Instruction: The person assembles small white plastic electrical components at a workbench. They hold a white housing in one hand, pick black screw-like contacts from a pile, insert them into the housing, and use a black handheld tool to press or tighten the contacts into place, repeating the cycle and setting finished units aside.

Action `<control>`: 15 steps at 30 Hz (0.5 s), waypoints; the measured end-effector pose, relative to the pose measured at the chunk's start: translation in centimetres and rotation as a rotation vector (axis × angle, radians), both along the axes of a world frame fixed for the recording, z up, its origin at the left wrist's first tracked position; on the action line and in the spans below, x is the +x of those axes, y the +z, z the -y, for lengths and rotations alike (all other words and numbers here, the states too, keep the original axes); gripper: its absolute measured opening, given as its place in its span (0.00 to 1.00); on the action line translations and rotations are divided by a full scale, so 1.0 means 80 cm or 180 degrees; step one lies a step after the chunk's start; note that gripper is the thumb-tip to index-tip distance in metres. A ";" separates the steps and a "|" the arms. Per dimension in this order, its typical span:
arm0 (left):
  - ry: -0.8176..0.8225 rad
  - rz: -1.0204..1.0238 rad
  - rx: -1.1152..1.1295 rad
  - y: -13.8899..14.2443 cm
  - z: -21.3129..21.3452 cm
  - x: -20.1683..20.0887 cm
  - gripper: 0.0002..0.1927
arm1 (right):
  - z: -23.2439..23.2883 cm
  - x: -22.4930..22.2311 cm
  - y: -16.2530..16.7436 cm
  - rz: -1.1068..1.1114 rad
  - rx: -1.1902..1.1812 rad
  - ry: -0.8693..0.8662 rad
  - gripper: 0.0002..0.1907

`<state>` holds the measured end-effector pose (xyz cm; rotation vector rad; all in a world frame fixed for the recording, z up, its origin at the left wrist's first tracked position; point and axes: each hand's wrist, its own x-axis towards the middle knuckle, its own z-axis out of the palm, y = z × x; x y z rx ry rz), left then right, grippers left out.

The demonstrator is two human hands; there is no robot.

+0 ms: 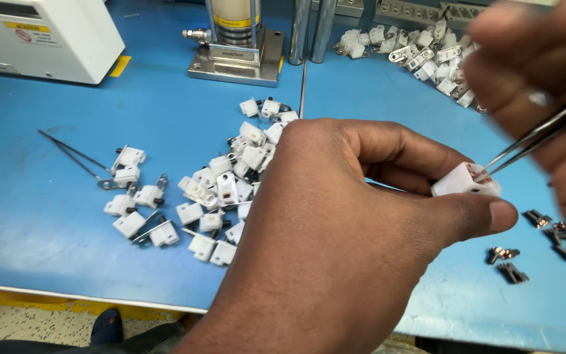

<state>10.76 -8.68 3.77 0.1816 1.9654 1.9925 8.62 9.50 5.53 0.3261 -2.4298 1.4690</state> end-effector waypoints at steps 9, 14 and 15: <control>0.0456 -0.0142 -0.0233 -0.005 -0.057 -0.030 0.16 | -0.013 -0.012 -0.016 0.0055 -0.0569 0.0310 0.14; 0.0430 0.0181 0.0069 -0.034 -0.074 -0.045 0.15 | -0.083 -0.055 -0.071 0.0325 -0.1183 -0.0043 0.13; 0.0459 0.0230 0.0141 -0.042 -0.074 -0.047 0.15 | -0.106 -0.068 -0.089 0.0435 -0.1259 -0.0198 0.13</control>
